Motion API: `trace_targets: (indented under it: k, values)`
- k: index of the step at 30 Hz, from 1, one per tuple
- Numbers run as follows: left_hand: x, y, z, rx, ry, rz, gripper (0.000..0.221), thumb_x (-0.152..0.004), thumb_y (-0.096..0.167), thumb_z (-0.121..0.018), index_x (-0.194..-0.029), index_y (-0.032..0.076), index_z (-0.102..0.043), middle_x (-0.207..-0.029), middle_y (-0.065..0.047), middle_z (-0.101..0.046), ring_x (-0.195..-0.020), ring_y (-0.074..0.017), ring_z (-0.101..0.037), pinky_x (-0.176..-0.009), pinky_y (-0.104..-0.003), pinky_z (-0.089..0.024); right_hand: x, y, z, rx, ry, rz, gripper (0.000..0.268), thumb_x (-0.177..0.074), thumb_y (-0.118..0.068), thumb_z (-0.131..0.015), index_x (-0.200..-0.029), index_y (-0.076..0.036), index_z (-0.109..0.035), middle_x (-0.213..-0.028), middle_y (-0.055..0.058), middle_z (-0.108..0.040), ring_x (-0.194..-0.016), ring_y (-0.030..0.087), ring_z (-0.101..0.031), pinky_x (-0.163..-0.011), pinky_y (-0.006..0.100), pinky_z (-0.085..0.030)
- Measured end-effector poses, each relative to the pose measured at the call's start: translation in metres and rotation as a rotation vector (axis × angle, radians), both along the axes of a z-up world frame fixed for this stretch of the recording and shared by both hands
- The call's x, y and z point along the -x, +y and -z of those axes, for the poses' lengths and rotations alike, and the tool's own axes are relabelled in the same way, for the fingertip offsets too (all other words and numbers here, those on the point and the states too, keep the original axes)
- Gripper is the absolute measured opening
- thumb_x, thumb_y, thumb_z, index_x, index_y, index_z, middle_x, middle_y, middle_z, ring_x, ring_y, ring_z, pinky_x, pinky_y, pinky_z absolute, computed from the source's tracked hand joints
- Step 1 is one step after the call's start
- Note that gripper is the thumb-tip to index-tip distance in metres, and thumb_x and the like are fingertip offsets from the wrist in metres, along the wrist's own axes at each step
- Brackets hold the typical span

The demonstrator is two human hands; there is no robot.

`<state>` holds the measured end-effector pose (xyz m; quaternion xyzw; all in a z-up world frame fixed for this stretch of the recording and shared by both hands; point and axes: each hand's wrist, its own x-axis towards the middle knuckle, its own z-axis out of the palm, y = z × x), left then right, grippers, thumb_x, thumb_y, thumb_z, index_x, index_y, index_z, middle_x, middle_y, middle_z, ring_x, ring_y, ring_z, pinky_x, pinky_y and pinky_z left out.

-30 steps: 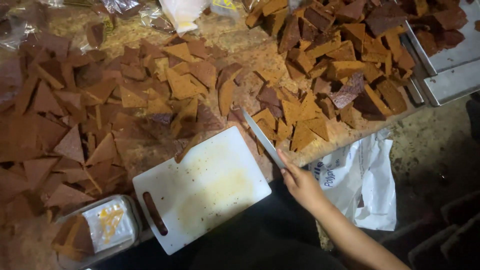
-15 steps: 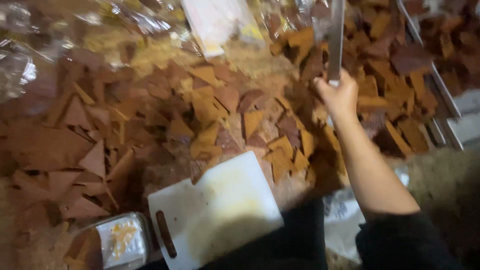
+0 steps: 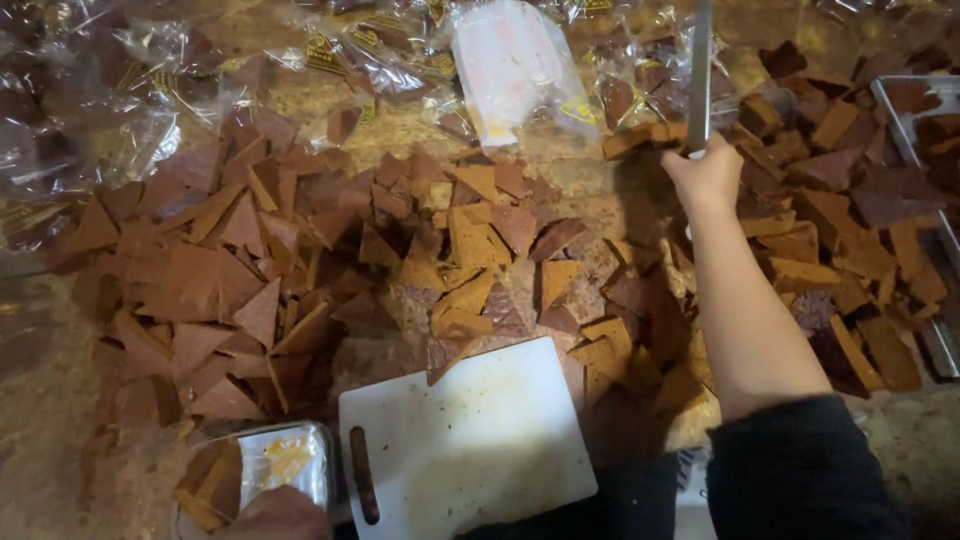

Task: Cutting triangular food pieces into smaller portions on a cutting board using a knife

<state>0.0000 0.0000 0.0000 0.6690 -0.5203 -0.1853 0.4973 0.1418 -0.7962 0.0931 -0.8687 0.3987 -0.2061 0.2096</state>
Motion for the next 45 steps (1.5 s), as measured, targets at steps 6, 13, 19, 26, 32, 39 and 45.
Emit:
trace_targets:
  k: [6,13,19,26,32,39,45]
  values:
    - [0.041,-0.213,-0.252,0.115,0.451,-0.912,0.029,-0.091,0.024,-0.062,-0.09,0.0,-0.078,-0.08,-0.012,-0.074,-0.074,-0.0209,-0.069,-0.068,-0.029,-0.051,0.091,0.128,-0.105,-0.607,-0.16,0.022,0.031,-0.081,-0.015,-0.068,-0.111,-0.025,-0.071,-0.083,-0.005,-0.065,-0.063,0.008,-0.056,-0.055,0.026,-0.043]
    - [0.043,-0.28,-0.176,-0.157,0.625,-0.509,0.073,-0.086,0.03,-0.071,-0.151,0.015,-0.043,-0.148,-0.004,-0.058,-0.132,-0.0156,-0.06,-0.103,-0.03,-0.049,0.208,0.259,-0.079,-1.337,-0.451,-0.518,0.05,-0.072,-0.002,-0.073,-0.122,-0.003,-0.066,-0.056,-0.003,-0.054,-0.035,0.006,-0.044,-0.03,0.021,-0.038]
    - [0.043,-0.269,-0.148,-0.29,0.287,-0.482,0.048,-0.085,0.01,-0.069,-0.133,0.008,-0.063,-0.129,-0.021,-0.066,-0.126,-0.0448,-0.059,-0.104,-0.052,-0.049,0.269,0.289,-0.019,-0.85,-0.216,-0.482,0.033,-0.085,-0.004,-0.075,-0.118,-0.001,-0.071,-0.079,0.016,-0.073,-0.061,0.019,-0.065,-0.058,0.033,-0.052]
    - [0.063,-0.246,-0.113,-0.445,-0.168,-0.581,0.085,-0.072,0.026,-0.082,-0.149,0.009,-0.054,-0.151,-0.022,-0.048,-0.134,-0.0491,-0.049,-0.109,-0.055,-0.042,0.31,0.326,-0.064,-0.427,0.378,-0.753,0.069,-0.095,-0.009,-0.058,-0.159,-0.024,-0.04,-0.107,0.031,-0.074,-0.098,0.047,-0.073,-0.08,0.056,-0.06]
    - [0.082,-0.256,-0.025,-0.146,-0.044,-0.892,0.037,-0.082,0.034,-0.085,-0.106,0.012,-0.068,-0.11,-0.002,-0.065,-0.081,-0.022,-0.075,-0.066,-0.033,-0.062,0.292,0.365,-0.069,-0.304,0.186,-1.002,0.071,-0.09,-0.002,-0.053,-0.156,-0.026,-0.044,-0.122,0.021,-0.073,-0.102,0.041,-0.072,-0.086,0.051,-0.061]
    - [0.083,-0.257,-0.039,-0.055,-0.005,-0.929,0.037,-0.078,0.027,-0.089,-0.104,0.007,-0.072,-0.102,-0.007,-0.068,-0.079,-0.026,-0.076,-0.065,-0.033,-0.064,0.277,0.373,-0.062,-0.244,0.319,-1.067,0.07,-0.095,-0.006,-0.051,-0.16,-0.026,-0.035,-0.11,0.022,-0.076,-0.099,0.043,-0.073,-0.085,0.053,-0.06]
    - [0.082,-0.251,-0.047,-0.041,-0.104,-0.902,0.03,-0.078,0.025,-0.086,-0.101,0.012,-0.073,-0.104,-0.002,-0.068,-0.077,-0.0207,-0.076,-0.062,-0.029,-0.064,0.34,0.33,-0.007,-0.207,0.541,-1.017,0.078,-0.093,-0.014,-0.053,-0.162,-0.038,-0.027,-0.107,0.024,-0.075,-0.099,0.044,-0.072,-0.088,0.055,-0.059]
